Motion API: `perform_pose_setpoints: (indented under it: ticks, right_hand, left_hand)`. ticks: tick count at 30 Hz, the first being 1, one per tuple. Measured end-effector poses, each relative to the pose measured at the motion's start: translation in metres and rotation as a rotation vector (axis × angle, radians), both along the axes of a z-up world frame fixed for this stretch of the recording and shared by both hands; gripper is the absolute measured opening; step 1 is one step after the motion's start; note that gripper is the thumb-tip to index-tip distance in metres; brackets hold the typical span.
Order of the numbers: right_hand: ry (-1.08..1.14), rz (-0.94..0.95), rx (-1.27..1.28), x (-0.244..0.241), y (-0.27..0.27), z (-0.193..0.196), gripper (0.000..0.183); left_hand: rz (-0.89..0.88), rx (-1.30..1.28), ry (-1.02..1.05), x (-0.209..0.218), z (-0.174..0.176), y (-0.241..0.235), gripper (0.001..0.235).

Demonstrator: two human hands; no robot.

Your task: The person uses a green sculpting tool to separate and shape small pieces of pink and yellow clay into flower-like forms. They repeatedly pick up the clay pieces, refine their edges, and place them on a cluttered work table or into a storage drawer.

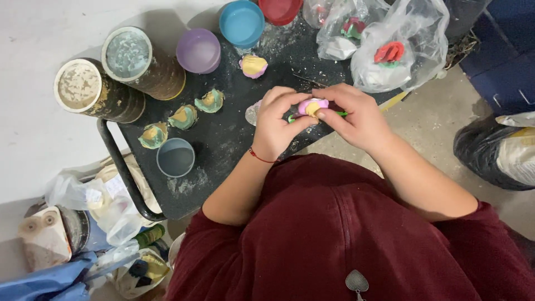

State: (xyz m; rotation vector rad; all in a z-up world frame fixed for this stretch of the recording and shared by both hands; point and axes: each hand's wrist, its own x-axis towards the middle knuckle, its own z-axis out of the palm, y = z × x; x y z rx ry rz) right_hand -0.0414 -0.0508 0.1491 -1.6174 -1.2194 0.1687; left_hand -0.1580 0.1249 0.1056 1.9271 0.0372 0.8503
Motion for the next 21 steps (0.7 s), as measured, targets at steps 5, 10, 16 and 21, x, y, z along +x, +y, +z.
perform_pose_setpoints:
  ticks: [5,10,16,21]
  right_hand:
    - [0.058,-0.113,0.037,-0.002,0.005,-0.015,0.023]
    - [0.216,-0.114,-0.041,0.004,0.003,-0.024,0.016]
    - [0.702,0.066,0.049,0.011,0.003,-0.040,0.025]
    - [0.667,0.138,0.061,0.009,0.006,-0.035,0.039]
  left_hand:
    - [-0.128,-0.043,0.077,-0.003,0.020,-0.009,0.058]
    - [-0.085,-0.103,0.171,-0.003,0.006,-0.009,0.070]
    - [-0.131,-0.422,0.182,0.000,-0.010,-0.004,0.052]
    - [-0.065,-0.419,0.247,0.000,-0.022,0.003,0.033]
